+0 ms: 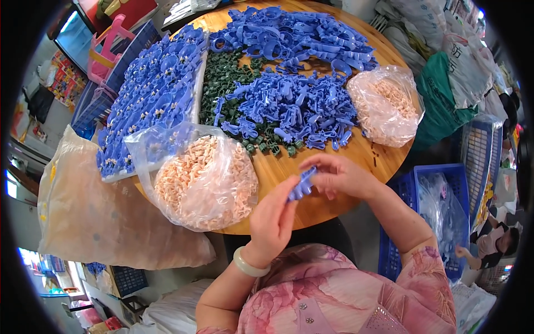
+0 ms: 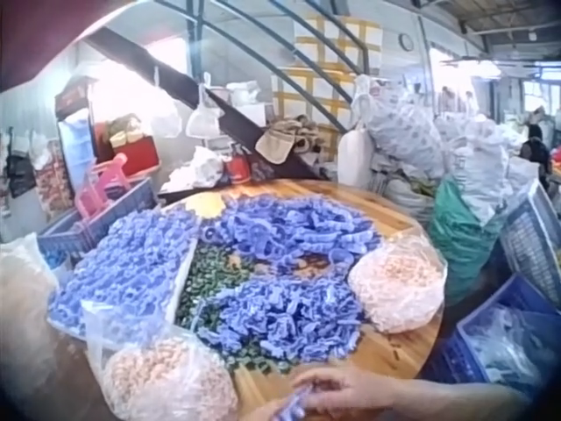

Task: Assembling small plastic components onto blue circular frames at a factory workstation.

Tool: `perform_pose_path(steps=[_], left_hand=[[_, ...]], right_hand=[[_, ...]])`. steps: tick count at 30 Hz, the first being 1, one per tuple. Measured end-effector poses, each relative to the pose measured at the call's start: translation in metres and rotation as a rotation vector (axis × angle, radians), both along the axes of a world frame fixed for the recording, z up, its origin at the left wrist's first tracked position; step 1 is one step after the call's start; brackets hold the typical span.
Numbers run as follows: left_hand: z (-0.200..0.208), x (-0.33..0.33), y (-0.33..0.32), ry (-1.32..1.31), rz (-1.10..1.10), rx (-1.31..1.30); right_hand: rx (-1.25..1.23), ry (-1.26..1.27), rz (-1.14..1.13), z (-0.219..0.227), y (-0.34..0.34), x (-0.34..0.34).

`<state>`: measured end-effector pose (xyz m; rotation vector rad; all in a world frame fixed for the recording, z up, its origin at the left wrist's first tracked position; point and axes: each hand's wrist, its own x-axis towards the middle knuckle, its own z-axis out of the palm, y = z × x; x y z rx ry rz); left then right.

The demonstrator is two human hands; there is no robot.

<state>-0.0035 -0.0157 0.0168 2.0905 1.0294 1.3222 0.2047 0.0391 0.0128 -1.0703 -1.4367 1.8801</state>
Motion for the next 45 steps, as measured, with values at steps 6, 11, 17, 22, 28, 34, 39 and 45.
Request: perform_pose_path(steps=[6,11,17,22,28,34,39,45], left_hand=[[-0.017,0.001,0.004,-0.467,-0.032,-0.511],[-0.019,0.003,0.005,-0.579,-0.057,-0.659],[-0.018,0.001,0.012,-0.595,-0.051,-0.732],[-0.021,0.003,0.014,-0.533,0.033,-0.697],[-0.022,0.001,0.016,-0.628,0.050,-0.766],[-0.023,0.001,0.018,-0.633,0.084,-0.803],[-0.025,0.000,0.019,-0.716,0.056,-0.845],[-0.020,0.001,0.019,-0.770,0.041,-0.875]], right_hand=[[0.027,-0.113,-0.047,0.000,-0.005,0.002],[0.015,-0.232,-0.062,0.010,-0.005,-0.002],[0.004,-0.284,-0.050,0.011,-0.005,-0.002],[-0.036,-0.244,-0.014,0.010,-0.002,-0.001],[0.565,-0.569,-0.250,0.008,0.018,0.015],[1.189,-0.923,-0.236,-0.008,0.034,0.006],[1.175,-1.004,0.004,-0.001,0.031,0.017],[1.127,-0.808,-0.117,0.007,0.021,0.023]])
